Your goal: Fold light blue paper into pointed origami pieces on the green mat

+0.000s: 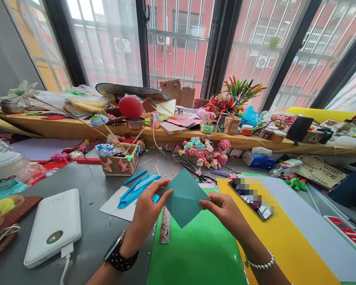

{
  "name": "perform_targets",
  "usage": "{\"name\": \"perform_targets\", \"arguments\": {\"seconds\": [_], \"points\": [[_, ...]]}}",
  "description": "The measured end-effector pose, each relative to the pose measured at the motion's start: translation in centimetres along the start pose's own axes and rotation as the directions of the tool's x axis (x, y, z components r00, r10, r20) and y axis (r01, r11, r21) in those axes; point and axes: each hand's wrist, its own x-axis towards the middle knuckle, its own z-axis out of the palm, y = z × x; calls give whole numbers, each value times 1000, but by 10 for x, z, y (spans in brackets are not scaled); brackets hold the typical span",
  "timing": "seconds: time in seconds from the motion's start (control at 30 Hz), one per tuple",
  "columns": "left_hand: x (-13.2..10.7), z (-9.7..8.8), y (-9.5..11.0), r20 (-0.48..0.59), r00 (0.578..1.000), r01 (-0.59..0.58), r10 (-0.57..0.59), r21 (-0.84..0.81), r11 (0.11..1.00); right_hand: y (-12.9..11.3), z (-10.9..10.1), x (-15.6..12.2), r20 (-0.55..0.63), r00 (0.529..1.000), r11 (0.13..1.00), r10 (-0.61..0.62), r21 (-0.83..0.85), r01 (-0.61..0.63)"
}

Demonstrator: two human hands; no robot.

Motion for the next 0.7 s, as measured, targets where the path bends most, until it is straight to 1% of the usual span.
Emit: {"name": "perform_targets", "arguments": {"seconds": [0.07, 0.1, 0.13, 0.2, 0.3, 0.43, 0.5, 0.6, 0.7], "points": [[-5, 5, 2, -28, 985, -162, 169, 172, 972, 0, 2, 0, -24, 1000, 999, 1, -35, -2], [-8, 8, 3, -12, 972, -224, 234, 236, 945, 0, 3, 0, -31, 1000, 998, -1, -59, 0], [-11, 11, 4, 37, 962, -271, 272, 275, 922, -1, 4, 0, -36, 999, 996, -6, -84, 3], [-17, 16, 5, 151, 942, -333, 300, 320, 887, -2, 6, 0, -47, 999, 991, -24, -135, 18], [-23, 23, 2, 246, 922, -372, 301, 341, 863, -3, 8, -2, -66, 996, 981, -53, -190, 39], [-26, 29, -2, 316, 907, -373, 280, 291, 881, -6, 11, -4, -69, 995, 976, -75, -211, 58], [-26, 30, -1, 337, 905, -349, 259, 244, 905, -8, 13, -4, -63, 995, 979, -77, -193, 63], [-27, 30, 2, 380, 904, -265, 196, 140, 954, -8, 15, -4, -74, 994, 987, -76, -150, 64], [-27, 28, 4, 430, 895, -131, 118, 0, 991, -6, 17, -4, -86, 995, 995, -57, -82, 49]]}}
